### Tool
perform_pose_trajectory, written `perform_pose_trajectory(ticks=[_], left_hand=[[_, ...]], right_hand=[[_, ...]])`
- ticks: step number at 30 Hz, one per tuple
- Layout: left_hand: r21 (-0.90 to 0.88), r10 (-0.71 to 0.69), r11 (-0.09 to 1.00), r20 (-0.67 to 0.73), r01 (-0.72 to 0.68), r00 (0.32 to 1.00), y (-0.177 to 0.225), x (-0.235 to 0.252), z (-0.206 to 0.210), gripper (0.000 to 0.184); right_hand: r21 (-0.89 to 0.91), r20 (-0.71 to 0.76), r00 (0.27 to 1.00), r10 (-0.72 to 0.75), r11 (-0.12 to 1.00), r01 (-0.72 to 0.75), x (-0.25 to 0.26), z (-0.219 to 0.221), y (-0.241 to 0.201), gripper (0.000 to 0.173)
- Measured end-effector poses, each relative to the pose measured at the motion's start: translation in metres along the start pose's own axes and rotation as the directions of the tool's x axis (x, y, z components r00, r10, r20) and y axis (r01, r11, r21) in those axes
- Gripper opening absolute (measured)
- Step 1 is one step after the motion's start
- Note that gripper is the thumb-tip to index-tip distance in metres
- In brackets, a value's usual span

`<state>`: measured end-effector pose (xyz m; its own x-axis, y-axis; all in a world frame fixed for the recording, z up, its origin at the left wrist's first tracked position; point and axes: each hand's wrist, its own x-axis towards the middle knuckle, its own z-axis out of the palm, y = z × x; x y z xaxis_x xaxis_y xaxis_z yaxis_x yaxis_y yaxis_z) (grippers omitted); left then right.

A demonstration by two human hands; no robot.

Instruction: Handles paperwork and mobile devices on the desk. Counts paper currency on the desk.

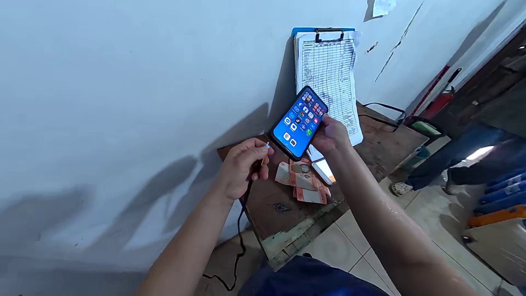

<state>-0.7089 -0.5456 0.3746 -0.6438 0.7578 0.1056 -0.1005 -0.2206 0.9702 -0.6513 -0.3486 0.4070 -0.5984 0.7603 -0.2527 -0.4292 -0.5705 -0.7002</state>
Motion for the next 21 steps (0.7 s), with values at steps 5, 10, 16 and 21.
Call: perform_pose_trajectory(ticks=[5,10,16,21], left_hand=[[-0.106,-0.048,0.993,0.028,0.05,0.998,0.002,0.0,-0.011,0.031],[-0.055,-0.037,0.998,0.036,0.039,0.999,-0.005,-0.005,-0.019,0.028],[0.572,0.428,0.761,-0.09,-0.306,0.899,-0.019,-0.016,-0.016,0.012],[0.779,0.593,0.508,-0.006,-0.368,0.805,-0.027,-0.024,-0.009,0.025]], right_hand=[[-0.155,0.044,0.998,-0.037,0.987,0.044,0.015,-0.002,0.037,0.03],[-0.164,0.018,0.998,0.053,0.985,-0.05,0.017,0.003,0.049,0.029],[-0.043,0.044,0.998,0.039,0.998,-0.038,0.007,0.017,0.024,0.028],[-0.181,0.059,0.998,-0.01,0.983,0.021,0.015,0.009,0.044,0.032]])
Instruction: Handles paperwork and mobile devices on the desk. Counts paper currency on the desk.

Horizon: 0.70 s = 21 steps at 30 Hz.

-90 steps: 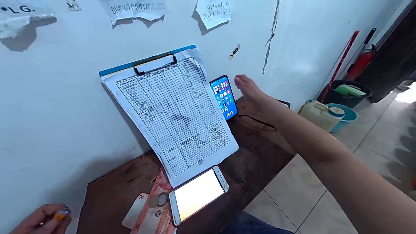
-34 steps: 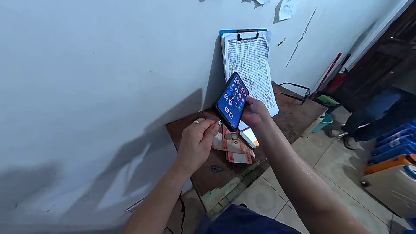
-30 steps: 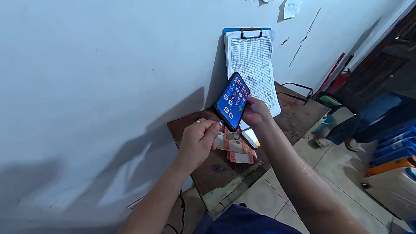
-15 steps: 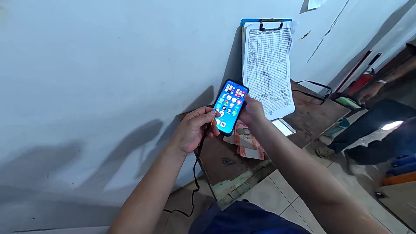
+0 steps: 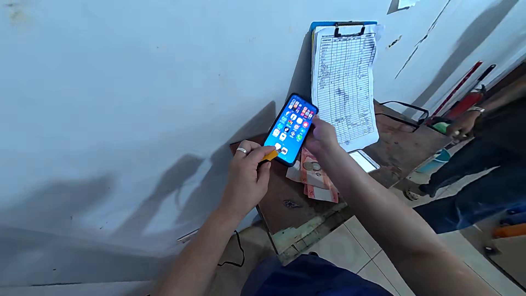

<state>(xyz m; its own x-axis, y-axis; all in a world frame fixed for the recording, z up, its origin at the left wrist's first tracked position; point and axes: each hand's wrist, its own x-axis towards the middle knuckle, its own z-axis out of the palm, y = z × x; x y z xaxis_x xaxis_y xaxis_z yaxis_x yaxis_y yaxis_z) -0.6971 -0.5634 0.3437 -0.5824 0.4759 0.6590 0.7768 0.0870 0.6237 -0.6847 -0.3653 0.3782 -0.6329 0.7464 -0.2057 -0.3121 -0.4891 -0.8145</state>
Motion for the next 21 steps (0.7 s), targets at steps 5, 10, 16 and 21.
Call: perform_pose_trajectory(ticks=[5,10,16,21], left_hand=[[0.048,-0.026,0.999,0.033,0.025,0.999,-0.01,0.002,0.005,0.027],[0.048,0.058,0.997,0.04,-0.06,0.997,-0.013,0.004,0.013,0.013],[0.061,0.318,0.947,-0.016,-0.316,0.948,0.0,0.001,0.015,0.014],[-0.066,0.355,0.931,-0.056,-0.358,0.933,0.008,-0.005,0.013,0.02]], right_hand=[[-0.649,0.171,0.975,0.145,0.76,0.001,0.028,-0.024,0.016,0.037],[-0.658,0.745,0.661,-0.09,0.058,0.751,-0.041,-0.041,-0.01,0.064],[-0.19,0.964,0.129,-0.231,-0.265,0.945,-0.062,-0.054,-0.02,0.009],[-0.268,0.939,0.251,-0.236,-0.039,0.963,-0.073,-0.069,-0.034,0.014]])
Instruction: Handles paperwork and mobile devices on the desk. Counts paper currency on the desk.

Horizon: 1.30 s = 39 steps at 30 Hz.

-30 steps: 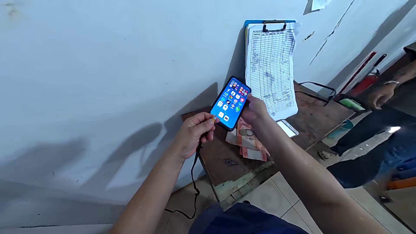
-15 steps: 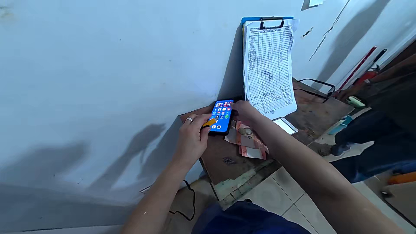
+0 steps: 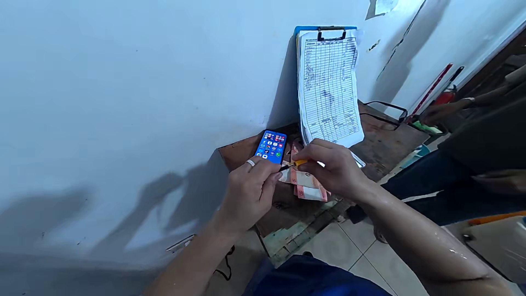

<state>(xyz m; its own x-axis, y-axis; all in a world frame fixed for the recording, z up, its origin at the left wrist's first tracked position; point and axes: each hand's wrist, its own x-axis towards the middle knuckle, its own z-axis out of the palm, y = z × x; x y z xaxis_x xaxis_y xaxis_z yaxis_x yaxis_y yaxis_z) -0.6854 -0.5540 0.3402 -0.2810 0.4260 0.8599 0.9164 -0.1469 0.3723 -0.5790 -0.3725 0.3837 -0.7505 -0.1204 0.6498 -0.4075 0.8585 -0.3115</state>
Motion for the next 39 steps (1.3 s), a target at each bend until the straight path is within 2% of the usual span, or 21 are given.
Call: perform_pose_trajectory(ticks=[3,5,7,9,10,11,12,13,15,17,18,19,21,23,26,28,30,33,35,37,39], left_hand=[[-0.279,-0.109,0.955,-0.027,0.098,0.994,0.002,0.003,-0.001,0.014],[-0.471,-0.228,0.863,-0.038,0.184,0.973,0.003,0.006,0.002,0.003],[-0.619,-0.346,0.736,0.004,0.274,0.938,0.003,0.007,0.006,0.013],[-0.689,-0.445,0.624,0.073,0.368,0.893,0.004,0.004,0.008,0.02],[-0.693,-0.48,0.599,0.092,0.402,0.873,0.003,0.002,0.007,0.022],[-0.68,-0.503,0.596,0.098,0.427,0.858,0.001,-0.001,0.004,0.023],[-0.65,-0.518,0.614,0.096,0.448,0.85,-0.004,-0.003,-0.002,0.023],[-0.596,-0.523,0.654,0.089,0.466,0.848,-0.009,-0.003,-0.008,0.021],[-0.419,-0.544,0.739,0.09,0.527,0.834,-0.019,-0.005,-0.021,0.015],[-0.148,-0.593,0.774,0.174,0.616,0.786,-0.027,-0.009,-0.027,0.013],[-0.026,-0.641,0.743,0.259,0.669,0.722,-0.029,-0.011,-0.027,0.016],[0.072,-0.698,0.686,0.346,0.724,0.627,-0.031,-0.011,-0.024,0.02],[0.146,-0.783,0.563,0.409,0.813,0.469,-0.034,-0.009,-0.018,0.023],[0.107,-0.822,0.493,0.382,0.863,0.422,-0.036,-0.007,-0.016,0.019],[0.074,-0.826,0.484,0.367,0.872,0.427,-0.036,-0.008,-0.017,0.016],[0.066,-0.814,0.503,0.37,0.862,0.447,-0.036,-0.01,-0.019,0.017],[0.049,-0.808,0.501,0.384,0.864,0.447,-0.037,-0.012,-0.021,0.017],[0.0,-0.805,0.49,0.383,0.872,0.453,-0.04,-0.016,-0.019,0.016],[-0.046,-0.797,0.494,0.376,0.868,0.473,-0.041,-0.02,-0.016,0.015],[-0.116,-0.781,0.513,0.346,0.85,0.519,-0.041,-0.025,-0.015,0.013],[-0.2,-0.765,0.525,0.314,0.827,0.562,-0.041,-0.03,-0.017,0.01]], right_hand=[[0.393,-0.004,0.976,0.215,0.898,-0.197,-0.004,0.006,-0.007,0.013],[0.477,-0.068,0.95,0.306,0.846,-0.239,-0.009,0.025,-0.015,0.016],[0.319,-0.214,0.949,0.233,0.935,-0.158,-0.014,0.05,-0.021,0.021],[0.018,-0.269,0.961,0.065,0.998,-0.062,-0.013,0.062,-0.02,0.02],[-0.051,-0.219,0.975,0.016,0.998,-0.028,-0.01,0.059,-0.017,0.018],[-0.035,-0.115,0.993,0.029,0.999,-0.033,-0.005,0.052,-0.014,0.018],[0.02,0.029,0.995,0.1,0.995,-0.101,0.003,0.04,-0.009,0.019],[0.055,0.166,0.963,0.212,0.973,-0.224,0.017,0.028,-0.001,0.022],[0.03,0.287,0.854,0.433,0.887,-0.46,0.049,0.016,0.034,0.03],[-0.095,0.403,0.697,0.593,0.785,-0.613,0.077,0.02,0.075,0.043],[-0.177,0.449,0.613,0.651,0.736,-0.653,0.085,0.029,0.093,0.051],[-0.253,0.477,0.535,0.698,0.691,-0.677,0.091,0.038,0.105,0.059],[-0.329,0.491,0.43,0.757,0.619,-0.713,0.101,0.053,0.111,0.069],[-0.358,0.446,0.405,0.798,0.574,-0.737,0.105,0.069,0.12,0.079],[-0.391,0.364,0.394,0.844,0.523,-0.758,0.105,0.086,0.12,0.092],[-0.431,0.33,0.353,0.875,0.473,-0.768,0.109,0.091,0.107,0.1],[-0.463,0.34,0.326,0.882,0.459,-0.758,0.111,0.091,0.105,0.101],[-0.454,0.409,0.363,0.837,0.532,-0.715,0.115,0.087,0.11,0.081],[-0.349,0.49,0.396,0.777,0.591,-0.728,0.113,0.085,0.115,0.074],[-0.242,0.513,0.463,0.723,0.639,-0.73,0.107,0.077,0.116,0.068],[-0.141,0.473,0.548,0.69,0.673,-0.726,0.095,0.07,0.122,0.061]])
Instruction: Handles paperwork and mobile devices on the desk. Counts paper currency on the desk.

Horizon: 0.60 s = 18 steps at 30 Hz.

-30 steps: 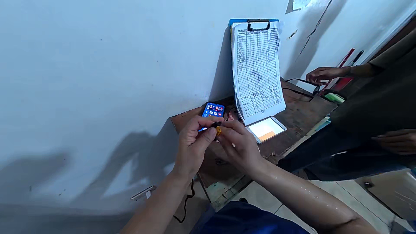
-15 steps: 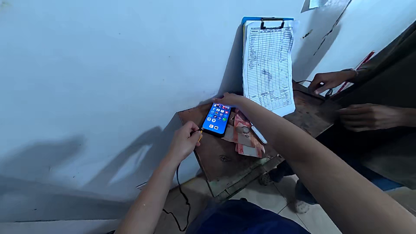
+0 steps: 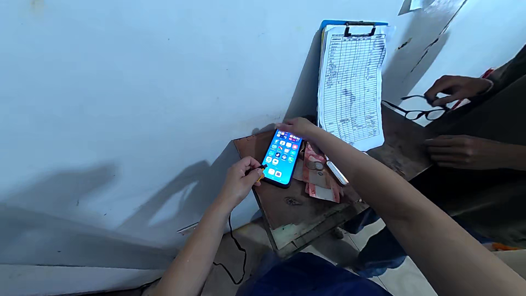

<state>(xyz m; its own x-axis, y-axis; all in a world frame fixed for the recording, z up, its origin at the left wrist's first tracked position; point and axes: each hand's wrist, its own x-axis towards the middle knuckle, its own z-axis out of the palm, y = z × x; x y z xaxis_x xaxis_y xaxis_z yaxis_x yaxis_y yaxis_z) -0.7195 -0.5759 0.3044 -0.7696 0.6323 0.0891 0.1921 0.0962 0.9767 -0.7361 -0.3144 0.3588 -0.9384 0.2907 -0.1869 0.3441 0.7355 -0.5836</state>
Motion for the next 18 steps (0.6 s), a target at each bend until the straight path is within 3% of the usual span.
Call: perform_pose_trajectory(ticks=[4,9,13,18], left_hand=[[-0.104,0.071,0.992,-0.023,-0.073,0.997,0.003,-0.017,-0.005,0.011],[-0.107,0.186,0.976,-0.041,-0.189,0.982,0.023,-0.034,0.003,0.01],[-0.084,0.247,0.964,-0.079,-0.254,0.966,0.035,-0.032,0.002,0.01],[-0.003,0.293,0.955,-0.122,-0.295,0.948,0.042,-0.034,-0.001,0.009]], right_hand=[[0.318,-0.141,0.987,0.075,0.948,-0.027,-0.024,-0.007,0.012,0.048],[0.764,-0.159,0.96,0.231,0.645,-0.029,-0.045,-0.004,0.01,0.049],[0.831,-0.158,0.961,0.226,0.556,0.006,-0.049,0.004,0.002,0.051],[0.808,-0.212,0.956,0.201,0.586,0.056,-0.051,0.006,-0.005,0.045]])
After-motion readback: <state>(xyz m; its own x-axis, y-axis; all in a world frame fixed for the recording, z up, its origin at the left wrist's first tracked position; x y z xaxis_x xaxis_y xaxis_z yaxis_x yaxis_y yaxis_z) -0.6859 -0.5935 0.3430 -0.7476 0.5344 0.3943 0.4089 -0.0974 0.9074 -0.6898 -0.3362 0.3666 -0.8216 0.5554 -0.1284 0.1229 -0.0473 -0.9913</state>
